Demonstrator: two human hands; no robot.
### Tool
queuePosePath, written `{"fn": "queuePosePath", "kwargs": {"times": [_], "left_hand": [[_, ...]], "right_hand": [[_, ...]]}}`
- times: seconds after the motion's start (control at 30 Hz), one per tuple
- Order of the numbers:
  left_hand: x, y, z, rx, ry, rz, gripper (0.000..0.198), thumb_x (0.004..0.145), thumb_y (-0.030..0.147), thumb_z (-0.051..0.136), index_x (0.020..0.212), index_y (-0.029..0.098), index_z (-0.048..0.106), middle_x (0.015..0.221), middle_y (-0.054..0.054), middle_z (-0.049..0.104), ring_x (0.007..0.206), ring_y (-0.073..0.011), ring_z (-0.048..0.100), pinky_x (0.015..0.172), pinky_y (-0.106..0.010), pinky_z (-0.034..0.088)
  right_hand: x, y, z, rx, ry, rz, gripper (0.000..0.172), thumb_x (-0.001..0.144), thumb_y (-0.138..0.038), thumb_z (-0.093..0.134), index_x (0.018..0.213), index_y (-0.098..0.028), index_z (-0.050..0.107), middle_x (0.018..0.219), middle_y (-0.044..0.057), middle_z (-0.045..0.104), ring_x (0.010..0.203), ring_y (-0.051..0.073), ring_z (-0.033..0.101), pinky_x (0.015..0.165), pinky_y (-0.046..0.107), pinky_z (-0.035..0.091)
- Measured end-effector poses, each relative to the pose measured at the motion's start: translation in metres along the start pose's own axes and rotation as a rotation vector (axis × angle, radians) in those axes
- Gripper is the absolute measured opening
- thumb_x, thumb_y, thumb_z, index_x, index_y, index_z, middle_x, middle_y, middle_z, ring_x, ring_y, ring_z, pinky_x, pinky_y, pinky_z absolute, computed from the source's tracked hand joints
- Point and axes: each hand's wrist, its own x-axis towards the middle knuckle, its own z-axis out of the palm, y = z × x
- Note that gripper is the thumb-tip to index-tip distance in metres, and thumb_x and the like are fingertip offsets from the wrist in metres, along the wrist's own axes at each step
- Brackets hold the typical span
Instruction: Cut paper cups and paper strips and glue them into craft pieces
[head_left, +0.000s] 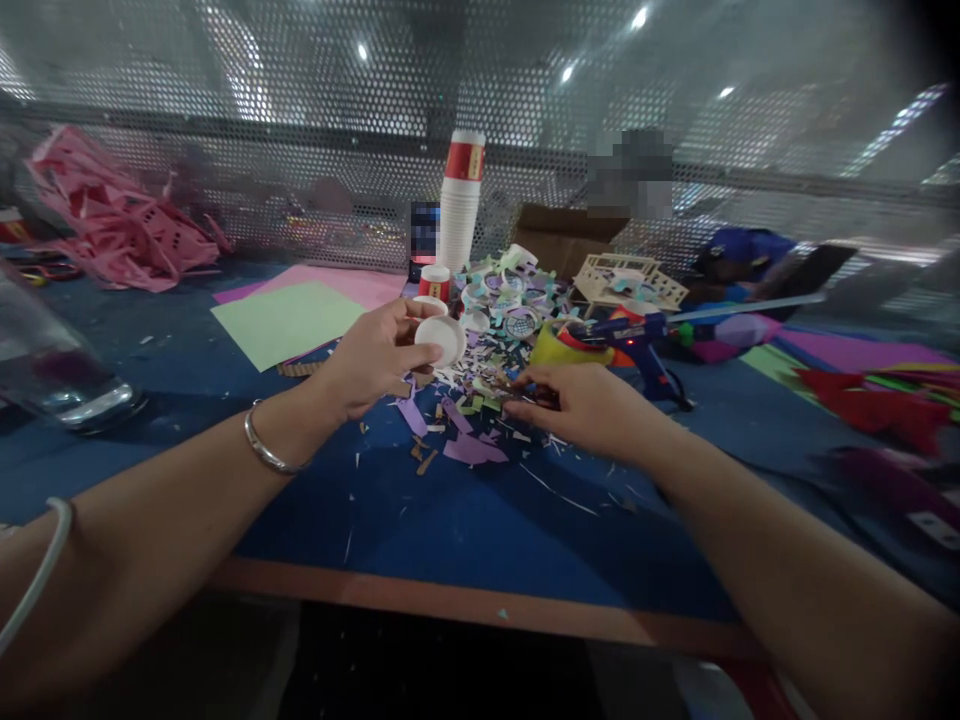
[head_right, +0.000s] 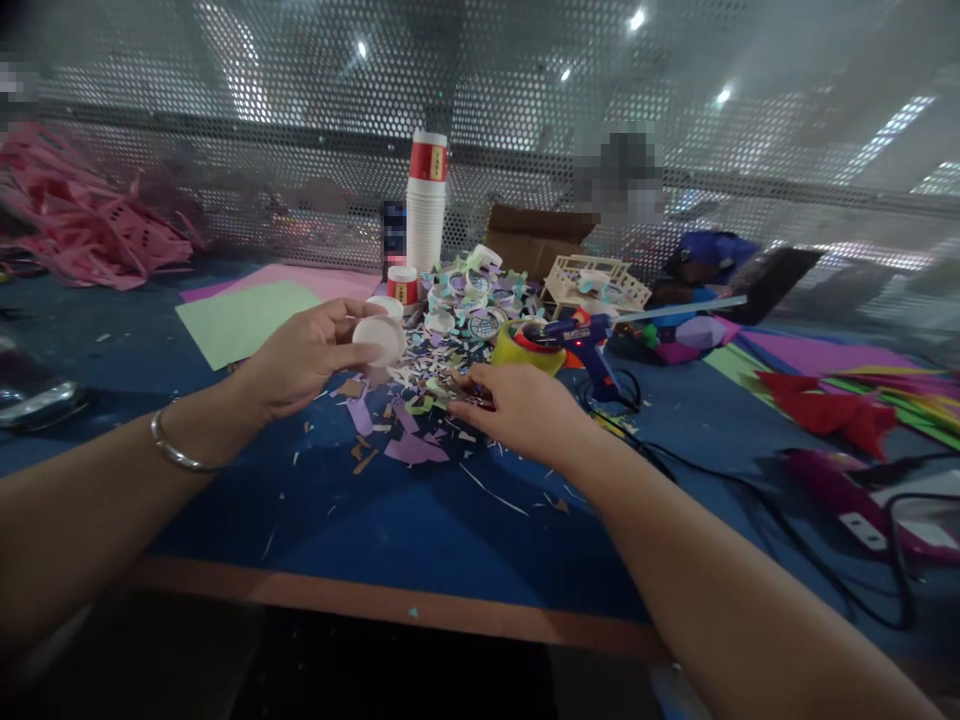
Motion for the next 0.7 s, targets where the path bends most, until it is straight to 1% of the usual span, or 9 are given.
{"fn": "queuePosePath", "kwargs": {"times": [0.07,0.17,0.27,0.4,0.5,0.6,0.7], "left_hand": [[0.001,-0.003,0.0,-0.023,-0.011,-0.013,0.039,0.076,0.019,0.075,0.113,0.02,0.062,0.096,-0.006,0.07,0.071,-0.014,0.065,0.055,-0.024,0.05],[0.001,-0.005,0.002,0.003,-0.03,-0.055,0.032,0.077,0.023,0.075,0.107,0.019,0.066,0.095,-0.007,0.07,0.071,-0.0136,0.064,0.053,-0.023,0.049],[-0.001,-0.003,0.006,0.056,-0.007,-0.048,0.025,0.079,0.026,0.073,0.102,0.018,0.067,0.092,-0.007,0.07,0.071,-0.013,0.063,0.052,-0.021,0.047],[-0.004,-0.002,0.01,0.109,0.016,0.024,0.018,0.082,0.028,0.07,0.093,0.017,0.062,0.084,-0.005,0.067,0.069,-0.0125,0.062,0.054,-0.022,0.049],[-0.006,-0.002,0.012,0.273,-0.005,0.129,0.017,0.081,0.026,0.069,0.092,0.018,0.059,0.083,-0.003,0.065,0.07,-0.0135,0.062,0.057,-0.025,0.05],[-0.01,-0.001,0.013,0.486,0.007,0.266,0.015,0.081,0.027,0.068,0.088,0.02,0.057,0.076,0.0,0.06,0.064,-0.0116,0.053,0.055,-0.026,0.044],[-0.014,0.003,0.014,0.601,0.081,0.339,0.02,0.084,0.03,0.066,0.078,0.021,0.049,0.066,0.003,0.051,0.058,-0.0105,0.043,0.052,-0.027,0.035]], "right_hand": [[-0.001,0.0,-0.001,0.057,0.066,-0.004,0.039,0.091,-0.054,0.06,0.105,-0.019,0.07,0.08,0.006,0.069,0.071,0.02,0.062,0.06,0.03,0.039],[-0.004,-0.003,-0.004,0.164,0.179,-0.029,0.042,0.09,-0.057,0.061,0.106,-0.019,0.069,0.072,0.002,0.064,0.062,0.017,0.057,0.056,0.029,0.038],[-0.008,-0.006,-0.005,0.213,0.272,-0.056,0.04,0.09,-0.055,0.062,0.106,-0.019,0.069,0.067,0.0,0.06,0.057,0.014,0.053,0.054,0.028,0.037],[-0.009,-0.01,-0.001,0.252,0.333,-0.119,0.036,0.09,-0.05,0.065,0.103,-0.017,0.068,0.07,0.002,0.062,0.059,0.014,0.054,0.057,0.028,0.039],[-0.01,-0.013,0.002,0.292,0.353,-0.155,0.034,0.091,-0.048,0.065,0.102,-0.016,0.067,0.071,0.002,0.061,0.06,0.014,0.054,0.057,0.028,0.038],[-0.012,-0.018,0.001,0.334,0.368,-0.161,0.031,0.091,-0.046,0.065,0.101,-0.017,0.067,0.07,0.001,0.06,0.06,0.014,0.053,0.058,0.027,0.039],[-0.014,-0.023,0.0,0.393,0.373,-0.138,0.031,0.091,-0.047,0.065,0.099,-0.017,0.068,0.067,0.0,0.058,0.057,0.013,0.051,0.056,0.027,0.039]]}}
